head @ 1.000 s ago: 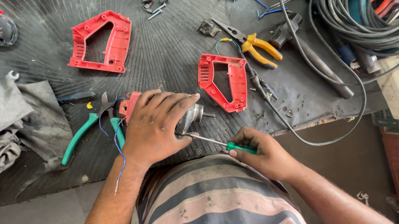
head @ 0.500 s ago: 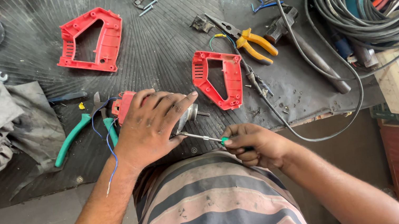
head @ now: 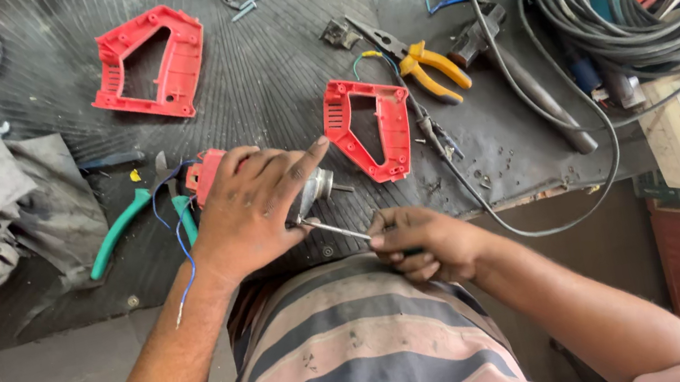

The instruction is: The person repairs a red power drill on a workbench. They strip insulation from the drill's wires by hand, twist the wire ends together, then use a screwdriver to work on the drill's switch housing and motor body, repositioning the tool and its red plastic housing parts as they go.

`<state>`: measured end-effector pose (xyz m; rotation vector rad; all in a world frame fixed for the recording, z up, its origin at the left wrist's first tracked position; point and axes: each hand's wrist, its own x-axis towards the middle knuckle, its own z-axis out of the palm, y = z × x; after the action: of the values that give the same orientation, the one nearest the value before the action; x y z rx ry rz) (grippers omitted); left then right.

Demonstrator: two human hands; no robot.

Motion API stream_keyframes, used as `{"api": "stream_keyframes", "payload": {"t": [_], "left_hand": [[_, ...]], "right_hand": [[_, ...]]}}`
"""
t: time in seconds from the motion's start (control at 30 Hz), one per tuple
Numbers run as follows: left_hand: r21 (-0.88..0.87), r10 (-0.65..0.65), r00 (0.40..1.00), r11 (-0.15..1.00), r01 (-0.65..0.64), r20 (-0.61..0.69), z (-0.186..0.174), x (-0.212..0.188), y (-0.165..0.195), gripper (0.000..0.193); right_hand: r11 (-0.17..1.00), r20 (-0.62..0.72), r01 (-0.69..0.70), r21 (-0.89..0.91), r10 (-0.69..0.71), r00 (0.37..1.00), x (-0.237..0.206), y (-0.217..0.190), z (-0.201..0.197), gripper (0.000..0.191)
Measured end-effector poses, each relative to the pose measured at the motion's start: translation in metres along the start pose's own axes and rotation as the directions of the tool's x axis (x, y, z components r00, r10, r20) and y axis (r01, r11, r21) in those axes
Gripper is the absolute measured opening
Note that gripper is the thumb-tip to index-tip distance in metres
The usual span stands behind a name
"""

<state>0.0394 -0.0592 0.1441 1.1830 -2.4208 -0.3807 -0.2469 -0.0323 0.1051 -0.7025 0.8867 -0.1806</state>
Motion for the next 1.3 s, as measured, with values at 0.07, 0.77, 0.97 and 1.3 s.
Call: {"api": "stream_keyframes", "payload": {"t": [0.07, 0.77, 0.97, 1.3], "left_hand": [[-0.004, 0.006, 1.0, 1.0, -0.006, -0.002, -0.001, 0.0, 0.0, 0.112], [-0.102, 0.065, 0.985, 0.994, -0.049, 0.16, 0.007, 0.0, 0.02, 0.025], [-0.156, 0.087, 0.988, 0.985, -0.067, 0.125, 0.007, -0.001, 0.02, 0.025], [-0.191, 0.063, 0.993, 0.981, -0.043, 0.097, 0.004, -0.005, 0.02, 0.023]], "right_hand": [[0.879, -0.072, 0.209, -0.429, -0.264, 0.962, -0.002, 0.007, 0.006, 0.021], [1.0, -0.132, -0.017, -0.026, 0.013, 0.991, -0.013, 0.023, 0.008, 0.028], [0.04, 0.096, 0.181, -0.983, -0.727, 0.68, -0.027, 0.035, 0.022, 0.023], [0.127, 0.131, 0.315, -0.94, -0.72, 0.682, -0.03, 0.029, 0.015, 0.027]]}}
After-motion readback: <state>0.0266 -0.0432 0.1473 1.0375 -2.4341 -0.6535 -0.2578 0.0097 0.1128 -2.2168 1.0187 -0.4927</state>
